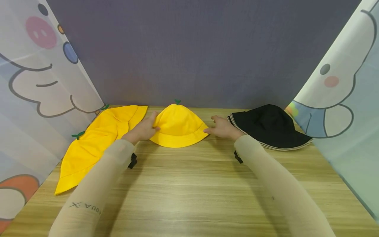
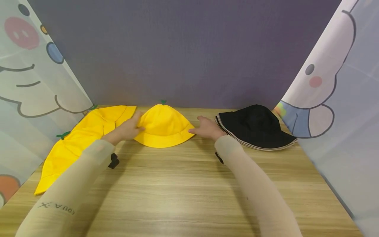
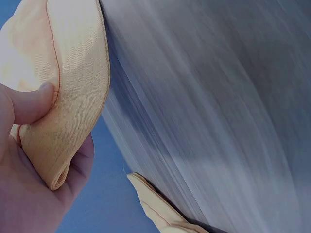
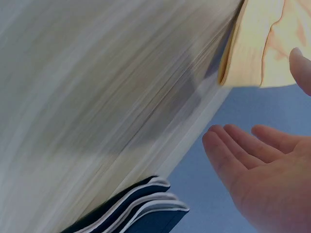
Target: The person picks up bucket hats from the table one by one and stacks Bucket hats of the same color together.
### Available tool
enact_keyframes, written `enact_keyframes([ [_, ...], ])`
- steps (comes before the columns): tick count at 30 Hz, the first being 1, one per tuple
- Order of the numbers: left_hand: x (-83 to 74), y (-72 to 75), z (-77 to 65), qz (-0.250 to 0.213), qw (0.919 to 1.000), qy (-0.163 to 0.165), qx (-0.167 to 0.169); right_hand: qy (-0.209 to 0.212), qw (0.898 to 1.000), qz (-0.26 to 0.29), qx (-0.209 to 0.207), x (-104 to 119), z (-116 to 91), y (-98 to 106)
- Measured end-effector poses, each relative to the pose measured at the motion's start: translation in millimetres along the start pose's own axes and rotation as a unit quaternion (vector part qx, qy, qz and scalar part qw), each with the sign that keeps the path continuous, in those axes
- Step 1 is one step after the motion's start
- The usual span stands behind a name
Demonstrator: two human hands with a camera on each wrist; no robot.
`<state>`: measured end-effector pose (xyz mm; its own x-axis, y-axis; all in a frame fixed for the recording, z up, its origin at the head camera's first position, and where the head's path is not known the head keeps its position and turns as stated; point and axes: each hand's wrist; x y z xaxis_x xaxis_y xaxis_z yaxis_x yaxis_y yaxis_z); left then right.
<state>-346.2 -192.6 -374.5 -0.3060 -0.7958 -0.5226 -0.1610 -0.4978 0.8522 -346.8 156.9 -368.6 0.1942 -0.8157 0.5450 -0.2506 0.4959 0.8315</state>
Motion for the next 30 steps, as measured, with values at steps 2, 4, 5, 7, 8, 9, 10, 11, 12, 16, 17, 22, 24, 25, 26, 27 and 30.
enact_keyframes([
  [2,-2.2,-0.9,0.1,0.004,1.0,-0.002,0.002,0.001,1.0,0.001,0.001,3,1,-3],
  [4,-3.8,-1.7,-0.4,0.01,0.9999,-0.002,0.006,0.0,1.0,0.005,0.003,6,2,-5],
  [5,-4.3,-2.3,-0.5,0.014,0.9999,-0.004,0.009,0.001,1.0,0.009,0.006,7,3,-6],
  [7,-5.1,-3.2,-0.6,0.026,0.9995,-0.009,0.015,0.003,1.0,0.021,0.012,8,4,-9],
  [8,-5.8,-3.5,-0.8,0.032,0.9993,-0.011,0.016,0.005,1.0,0.025,0.015,9,4,-10],
  [9,-6.6,-3.9,-0.9,0.034,0.9992,-0.013,0.018,0.007,0.999,0.033,0.017,10,4,-11],
  [10,-7.6,-4.4,-0.9,0.035,0.999,-0.017,0.02,0.011,0.999,0.037,0.019,11,5,-11],
  [11,-8.8,-4.8,-1.0,0.038,0.9989,-0.022,0.018,0.014,0.999,0.04,0.02,11,5,-12],
  [12,-10.2,-5.2,-1.0,0.037,0.9988,-0.026,0.016,0.015,0.999,0.041,0.019,12,6,-13],
  [16,-14.2,-7.5,0.2,0.017,0.9985,-0.05,0.01,0.007,0.999,0.043,0.011,14,6,-15],
  [17,-14.7,-8.4,0.6,0.01,0.9984,-0.054,0.009,0.006,0.999,0.046,0.009,14,6,-15],
  [22,-18.5,-13.1,0.7,-0.017,0.9975,-0.069,0.006,0.014,0.999,0.052,-0.004,9,5,-17],
  [24,-20.8,-15.2,0.2,-0.024,0.9971,-0.071,0.007,0.016,0.998,0.055,-0.009,6,4,-18],
  [25,-22.3,-15.8,0.0,-0.031,0.9968,-0.073,0.008,0.016,0.998,0.057,-0.01,6,3,-17],
  [26,-24.2,-16.5,-0.3,-0.036,0.9966,-0.073,0.009,0.015,0.998,0.058,-0.012,5,2,-17],
  [27,-25.9,-16.9,-0.7,-0.035,0.9967,-0.072,0.008,0.014,0.998,0.056,-0.013,5,1,-16],
  [30,-31.5,-18.5,-1.1,-0.038,0.997,-0.067,0.013,0.01,0.999,0.046,-0.016,4,-3,-14],
])
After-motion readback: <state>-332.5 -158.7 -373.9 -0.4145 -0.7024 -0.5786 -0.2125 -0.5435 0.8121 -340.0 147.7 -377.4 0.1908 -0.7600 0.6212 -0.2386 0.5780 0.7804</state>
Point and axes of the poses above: each hand's wrist, its own z-axis towards the middle knuckle, its own y-axis out of the back of the hand, x = y × z, and after that the axes turned 2 degrees about -x, right-handed
